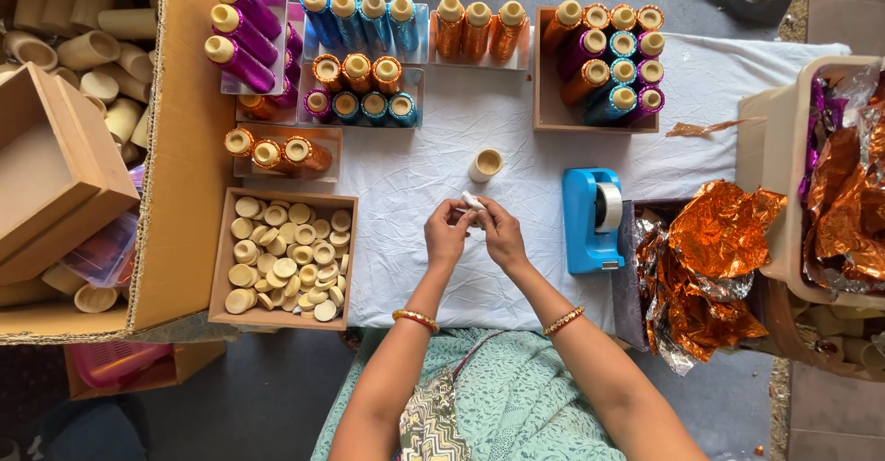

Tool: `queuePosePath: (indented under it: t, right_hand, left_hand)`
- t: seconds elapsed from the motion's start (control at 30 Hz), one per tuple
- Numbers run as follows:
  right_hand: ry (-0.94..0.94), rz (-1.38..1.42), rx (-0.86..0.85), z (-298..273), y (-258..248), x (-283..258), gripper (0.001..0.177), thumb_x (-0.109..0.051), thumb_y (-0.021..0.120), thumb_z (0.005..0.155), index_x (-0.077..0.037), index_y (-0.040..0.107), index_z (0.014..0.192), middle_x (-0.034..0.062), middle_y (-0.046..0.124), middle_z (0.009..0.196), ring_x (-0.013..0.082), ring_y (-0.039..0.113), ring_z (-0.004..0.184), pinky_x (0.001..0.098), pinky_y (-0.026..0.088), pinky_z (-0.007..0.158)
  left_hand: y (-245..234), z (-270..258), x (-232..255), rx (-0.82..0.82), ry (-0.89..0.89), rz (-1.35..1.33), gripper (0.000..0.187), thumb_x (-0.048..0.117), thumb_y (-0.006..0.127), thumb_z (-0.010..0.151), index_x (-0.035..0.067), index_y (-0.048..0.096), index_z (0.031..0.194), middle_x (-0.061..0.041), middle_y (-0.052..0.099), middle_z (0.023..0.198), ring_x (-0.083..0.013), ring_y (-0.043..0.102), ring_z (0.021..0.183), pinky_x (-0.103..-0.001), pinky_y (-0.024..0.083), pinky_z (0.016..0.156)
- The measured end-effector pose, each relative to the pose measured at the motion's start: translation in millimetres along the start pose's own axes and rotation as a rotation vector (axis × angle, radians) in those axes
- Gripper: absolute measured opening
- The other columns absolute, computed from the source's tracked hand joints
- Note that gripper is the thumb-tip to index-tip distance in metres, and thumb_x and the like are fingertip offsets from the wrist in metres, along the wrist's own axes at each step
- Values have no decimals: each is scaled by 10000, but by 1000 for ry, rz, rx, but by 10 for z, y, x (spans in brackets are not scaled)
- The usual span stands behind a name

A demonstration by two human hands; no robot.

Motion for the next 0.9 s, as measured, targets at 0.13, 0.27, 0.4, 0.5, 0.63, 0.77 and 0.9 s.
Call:
queuePosePath:
  t: [0.13,0.27,0.4,0.5,0.63,0.77,0.9]
  right_hand:
    - [-46,-2,58,13,-20,263,380,-189,534,1081,-7,622,1403,49,735,1091,99,660,926,258,550,828]
    - [108,351,153,-58,-44,603,369,-196,513,1140,-17,616,1446,65,694,1071,108,571,848,275,492,743]
    - [58,181,171,-108,-73,235,368,-184,520,1087,-21,599,1407,66,717,1102,103,630,909,269,534,800]
    - [-51,-21,165,-116,-87,-40,356,-176,526,1058,-17,607,1366,60,735,1125,93,685,959,255,568,850]
    - [-76,58,190,-143,-47,-92,331,-161,516,1075,-41,601,1372,75,718,1163,97,663,991,265,553,863]
    - [-162,-159,215,-164,-81,-332,318,-150,545,1052,-61,632,1344,90,721,1171,134,675,970,284,552,855]
    - [-373,-455,147,-236,-70,-566,305,-138,582,1043,-73,661,1331,92,718,1153,193,678,977,319,549,871]
  left_hand:
    - [-8,163,-247,-68,0,22,62,30,717,928,26,702,989,-41,731,846,-101,688,715,-252,589,604]
    - [75,131,-273,-68,-56,-177,56,41,705,960,-5,697,991,-68,724,866,-107,683,719,-259,606,618]
    - [204,-149,475,-144,2,188,100,72,741,924,-6,705,975,-71,737,848,-105,692,709,-265,595,604]
    - [201,-82,282,-177,-8,282,119,73,758,903,-2,696,971,-82,735,820,-121,705,703,-286,601,597]
    - [186,-75,-71,-88,-164,-225,90,64,721,906,16,673,965,-46,713,879,-125,709,744,-312,651,663]
    - [164,-120,190,-52,40,11,108,38,720,884,18,675,980,-29,716,916,-115,716,777,-308,635,698]
    - [128,-226,497,-41,373,493,123,19,748,872,5,705,986,-72,721,891,-136,714,763,-318,597,685]
Point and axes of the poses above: each hand's wrist, its own z-axis towards the middle knuckle, its own y-axis out of the palm, x = y × z, the point moved 5 cm from there along z, towards the middle knuckle
